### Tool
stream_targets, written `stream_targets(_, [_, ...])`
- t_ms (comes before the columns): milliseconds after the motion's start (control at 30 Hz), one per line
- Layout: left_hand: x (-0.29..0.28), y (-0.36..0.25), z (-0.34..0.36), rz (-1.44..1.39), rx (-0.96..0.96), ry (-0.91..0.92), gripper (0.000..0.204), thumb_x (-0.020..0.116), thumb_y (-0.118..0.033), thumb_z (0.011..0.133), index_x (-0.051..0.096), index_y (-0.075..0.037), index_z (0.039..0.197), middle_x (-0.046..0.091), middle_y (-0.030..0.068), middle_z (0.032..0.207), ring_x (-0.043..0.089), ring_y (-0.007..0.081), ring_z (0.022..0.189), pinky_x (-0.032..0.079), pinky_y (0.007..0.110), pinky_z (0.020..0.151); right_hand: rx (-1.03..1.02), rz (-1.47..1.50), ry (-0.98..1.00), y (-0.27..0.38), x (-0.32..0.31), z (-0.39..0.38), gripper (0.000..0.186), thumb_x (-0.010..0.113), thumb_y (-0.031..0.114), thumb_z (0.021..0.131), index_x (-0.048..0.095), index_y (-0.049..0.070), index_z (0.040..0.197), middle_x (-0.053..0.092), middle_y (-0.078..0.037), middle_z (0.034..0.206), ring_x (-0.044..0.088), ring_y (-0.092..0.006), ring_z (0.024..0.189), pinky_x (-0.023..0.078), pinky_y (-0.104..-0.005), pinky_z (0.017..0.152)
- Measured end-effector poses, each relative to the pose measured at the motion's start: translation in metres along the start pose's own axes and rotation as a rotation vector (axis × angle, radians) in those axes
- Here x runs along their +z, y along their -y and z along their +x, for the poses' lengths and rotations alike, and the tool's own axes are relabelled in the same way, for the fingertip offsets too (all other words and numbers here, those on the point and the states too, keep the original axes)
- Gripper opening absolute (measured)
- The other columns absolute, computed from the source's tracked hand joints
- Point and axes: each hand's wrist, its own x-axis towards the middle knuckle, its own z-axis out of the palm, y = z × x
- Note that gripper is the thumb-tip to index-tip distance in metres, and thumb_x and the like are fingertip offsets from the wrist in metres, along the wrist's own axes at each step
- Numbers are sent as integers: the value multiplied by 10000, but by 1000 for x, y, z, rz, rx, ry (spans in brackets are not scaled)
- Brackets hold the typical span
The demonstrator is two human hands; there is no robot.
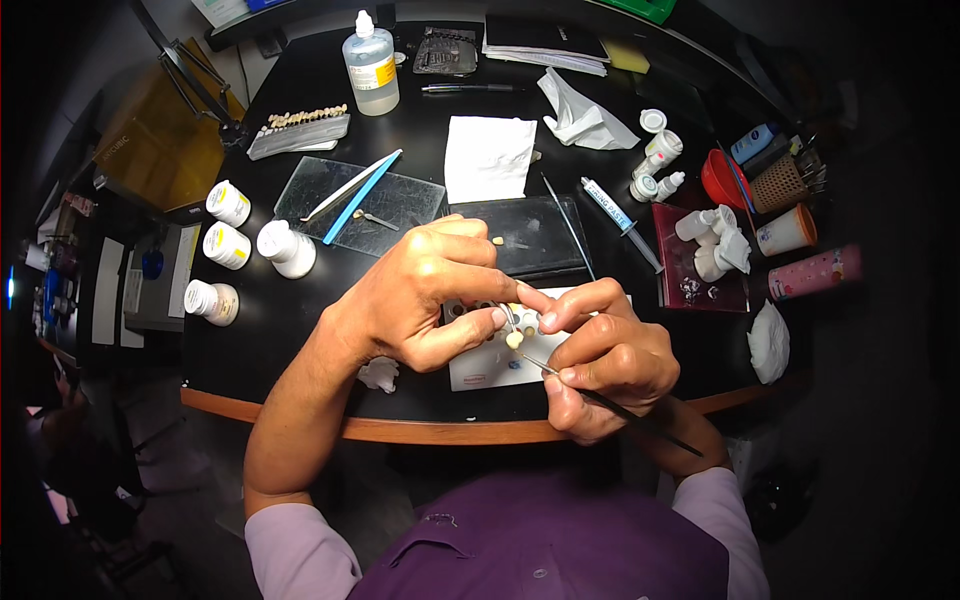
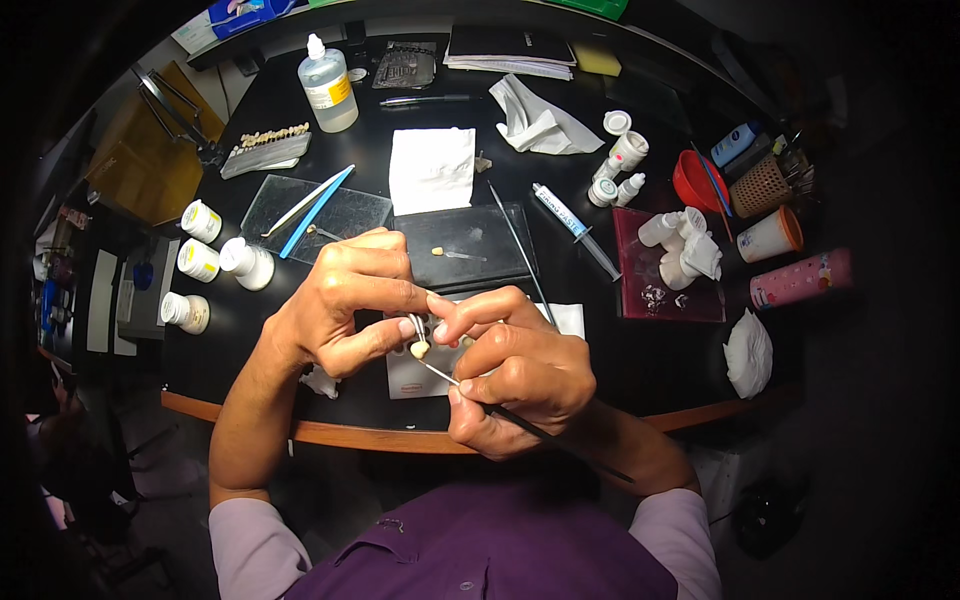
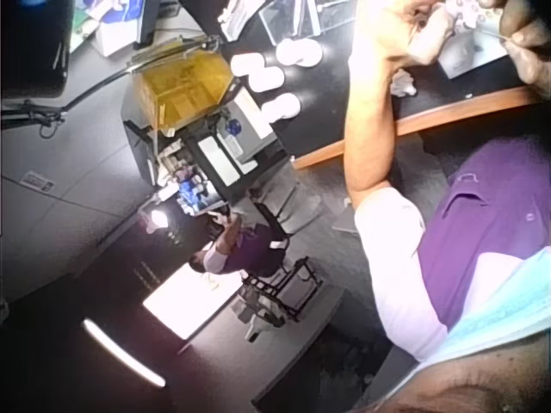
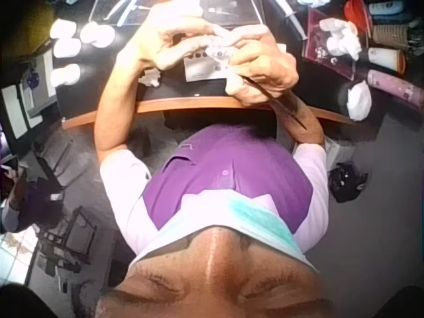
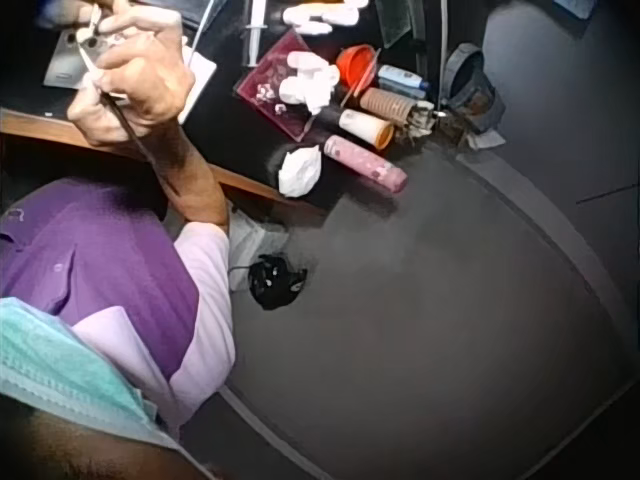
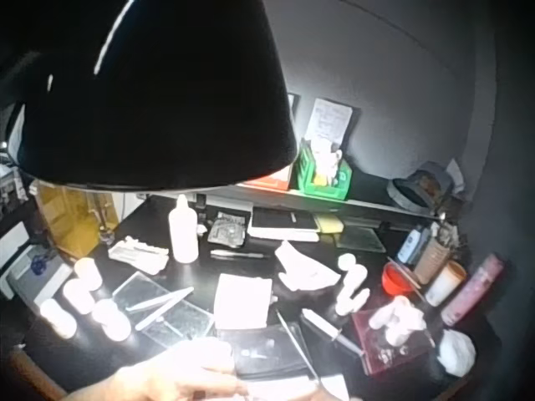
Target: The person applies various colors of stain from a palette to a dental crown using a fine brush, repeatedly dipping the brush into a liquid and then the palette before painting the prosthetic tooth.
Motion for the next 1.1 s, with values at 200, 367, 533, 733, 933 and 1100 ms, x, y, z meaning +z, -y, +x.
stream_targets(200, [11, 2, 3, -212, -29, -68, 412, 715, -184, 820, 866, -103, 1195, 710, 72, 734, 530, 233, 647, 452, 370, 655, -39, -34, -64, 4, -2, 0, 269, 777, -99, 767, 644, 68, 930, 702, -67, 832, 728, -325, 1034, 604, -407, 858])
stream_targets(367, [9, 1, 3, -228, -51, -51, 401, 722, -209, 849, 861, -93, 1207, 725, 46, 706, 561, 222, 653, 460, 369, 655, -54, -83, -60, 5, -1, 2, 275, 813, -84, 780, 667, 61, 962, 728, -79, 858, 727, -322, 1030, 597, -404, 871])
stream_targets(533, [9, 2, 3, -200, -32, -58, 393, 730, -215, 856, 859, -76, 1200, 724, 41, 697, 567, 221, 655, 456, 366, 658, -53, -69, -52, 5, 0, 3, 268, 819, -88, 774, 679, 55, 951, 733, -83, 849, 723, -320, 1022, 596, -399, 869])
stream_targets(733, [8, 2, 3, -163, -18, -59, 400, 729, -195, 821, 866, -86, 1180, 699, 54, 690, 539, 231, 643, 450, 367, 663, -56, -65, -55, 5, 0, 5, 268, 796, -100, 749, 664, 56, 922, 716, -78, 827, 720, -328, 1013, 600, -398, 837])
stream_targets(933, [6, 4, 1, -63, 0, -48, 397, 735, -203, 791, 881, -126, 1153, 590, 56, 649, 497, 241, 636, 421, 379, 652, -34, -38, -55, 3, 1, 3, 267, 765, -109, 713, 642, 58, 881, 686, -69, 796, 720, -332, 1003, 599, -395, 811])
stream_targets(1100, [4, 2, 0, -54, 2, -38, 393, 739, -209, 767, 875, -77, 1112, 571, 61, 649, 512, 239, 639, 410, 386, 652, -17, -18, -46, 2, 1, 1, 263, 773, -107, 710, 641, 58, 867, 676, -63, 784, 722, -331, 996, 598, -407, 822])
